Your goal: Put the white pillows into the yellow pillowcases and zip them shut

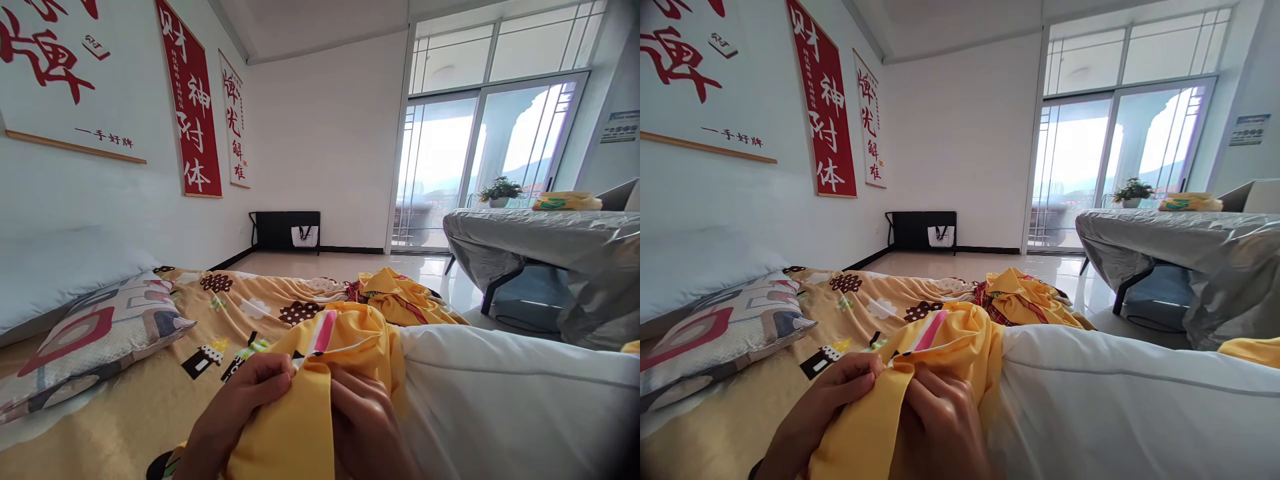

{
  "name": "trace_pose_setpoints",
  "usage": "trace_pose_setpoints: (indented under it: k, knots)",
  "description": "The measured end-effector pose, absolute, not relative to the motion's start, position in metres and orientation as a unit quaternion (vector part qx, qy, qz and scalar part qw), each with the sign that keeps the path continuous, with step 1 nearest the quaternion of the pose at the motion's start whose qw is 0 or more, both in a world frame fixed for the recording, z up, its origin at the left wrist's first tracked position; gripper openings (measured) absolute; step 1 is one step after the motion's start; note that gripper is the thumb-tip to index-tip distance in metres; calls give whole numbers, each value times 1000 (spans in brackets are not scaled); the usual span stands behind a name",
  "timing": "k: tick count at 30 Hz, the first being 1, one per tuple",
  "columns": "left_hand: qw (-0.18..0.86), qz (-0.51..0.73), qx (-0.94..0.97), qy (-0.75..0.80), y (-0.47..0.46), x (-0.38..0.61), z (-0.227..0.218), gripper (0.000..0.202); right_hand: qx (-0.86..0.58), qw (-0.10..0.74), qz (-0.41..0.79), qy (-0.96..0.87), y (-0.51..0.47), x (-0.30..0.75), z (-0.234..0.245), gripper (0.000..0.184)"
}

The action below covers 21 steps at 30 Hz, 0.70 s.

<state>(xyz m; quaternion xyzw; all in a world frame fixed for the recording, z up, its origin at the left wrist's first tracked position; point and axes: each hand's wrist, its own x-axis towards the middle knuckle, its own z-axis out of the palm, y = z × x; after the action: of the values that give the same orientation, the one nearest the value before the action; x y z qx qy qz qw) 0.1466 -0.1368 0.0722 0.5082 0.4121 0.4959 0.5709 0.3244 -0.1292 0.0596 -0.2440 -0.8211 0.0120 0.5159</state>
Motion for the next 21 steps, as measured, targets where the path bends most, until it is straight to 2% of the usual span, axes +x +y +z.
trace_pose_setpoints:
  k: [5, 8, 12, 16, 21]
  knots:
    - [561, 479, 529, 420, -143, 128, 70, 40, -239, 466, -11, -852, -131, 329, 61, 22]
    - [551, 521, 538, 369, -147, 124, 71, 41, -204, 433, -33, -877, -133, 330, 63, 22]
    - [525, 541, 560, 343, -137, 149, 68, 36, -101, 404, -28, -909, -135, 321, 61, 35]
    - [459, 455, 655, 392, -109, 172, 61, 40, -151, 480, -24, -864, -129, 316, 56, 35]
    - [253, 594, 600, 473, -113, 141, 71, 40, -261, 587, -49, -765, -115, 323, 59, 21]
